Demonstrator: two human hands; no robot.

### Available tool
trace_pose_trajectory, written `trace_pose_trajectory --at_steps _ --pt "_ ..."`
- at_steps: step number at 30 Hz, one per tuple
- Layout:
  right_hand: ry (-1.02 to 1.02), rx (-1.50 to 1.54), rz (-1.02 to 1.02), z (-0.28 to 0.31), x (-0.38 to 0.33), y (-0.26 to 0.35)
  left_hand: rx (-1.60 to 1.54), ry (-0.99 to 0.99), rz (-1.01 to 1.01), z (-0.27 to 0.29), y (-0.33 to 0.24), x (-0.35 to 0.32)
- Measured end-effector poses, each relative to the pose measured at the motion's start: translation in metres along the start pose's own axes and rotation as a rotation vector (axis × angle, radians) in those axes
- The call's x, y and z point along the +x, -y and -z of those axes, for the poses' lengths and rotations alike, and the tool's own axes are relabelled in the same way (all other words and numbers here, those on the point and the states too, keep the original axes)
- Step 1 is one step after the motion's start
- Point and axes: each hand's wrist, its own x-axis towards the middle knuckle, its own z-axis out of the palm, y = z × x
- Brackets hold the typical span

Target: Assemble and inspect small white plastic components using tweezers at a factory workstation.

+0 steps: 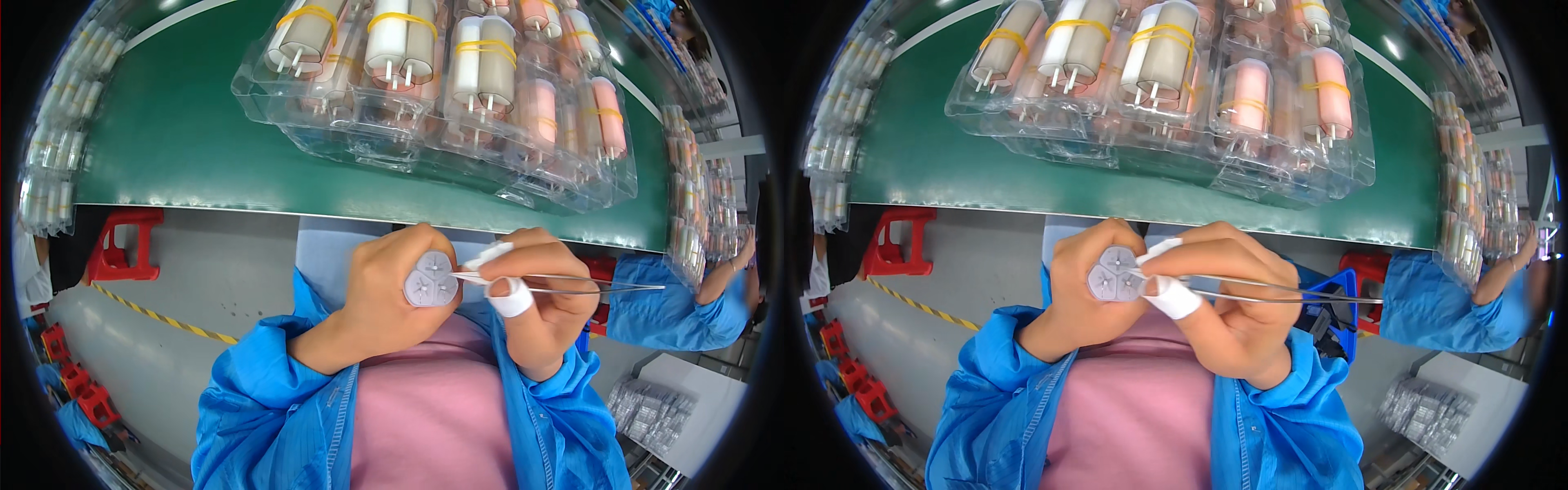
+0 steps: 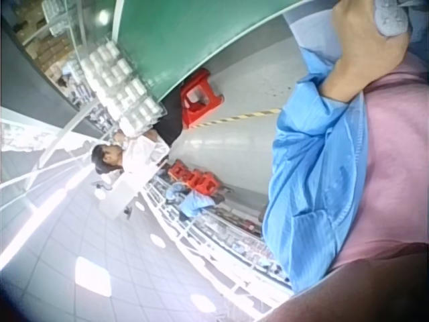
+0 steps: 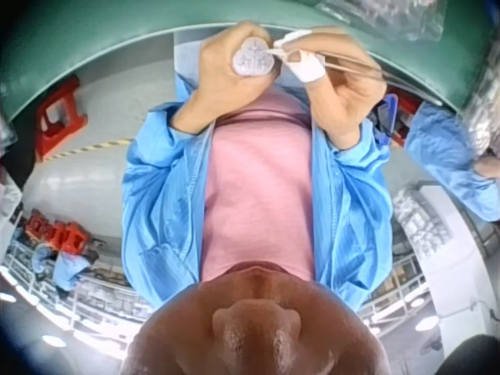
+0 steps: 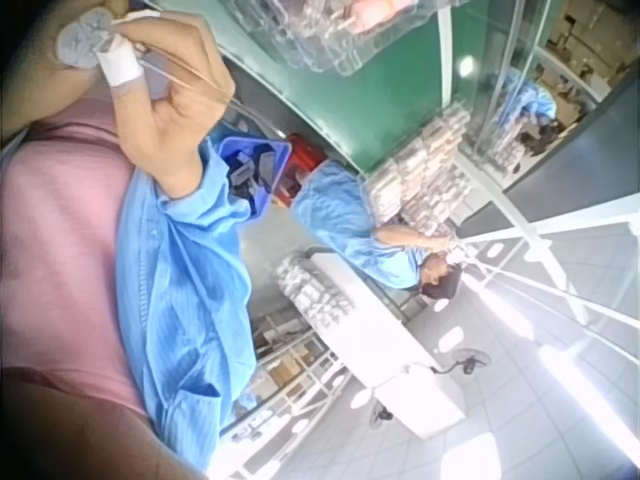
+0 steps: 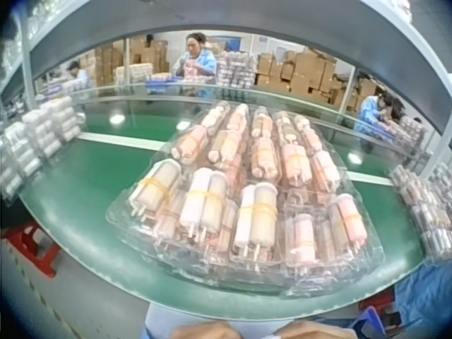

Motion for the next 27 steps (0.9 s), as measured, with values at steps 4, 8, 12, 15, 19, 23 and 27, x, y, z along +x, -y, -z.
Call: trace_pose_trajectory --at_steps 4,8,12,15,19,23,27 --pt "-0.012 0.011 -0.030 0.0001 -0.0026 0.0040 -0.044 0.013 -0.002 0.0012 -0.0027 0.0013" --pt "0.010 0.006 -0.045 -0.0022 -0.0036 0.0064 -0.093 0.015 0.020 -0.0008 -0.0014 -0.0006" --pt "0.014 -0.004 -0.035 -0.0021 -0.0042 0.0056 -0.103 0.015 0.033 -0.0007 -0.0019 -0.0015" --pt "-0.015 -0.023 -0.057 -0.0039 -0.0049 0.0053 -0.082 0.020 0.029 -0.0014 -0.0029 -0.0021" --pt "-0.007 -0.052 -0.032 -0.0037 -0.0056 0.0023 -0.048 0.011 -0.007 -0.0036 -0.0011 -0.0036" --pt "0.002 -0.082 -0.017 -0.0023 -0.0056 0.0010 -0.020 0.007 -0.030 -0.0041 -0.0012 -0.0035" --pt "0.007 -0.103 -0.006 -0.0024 -0.0046 -0.0004 0.013 0.004 -0.044 -0.0036 -0.0023 -0.0029"
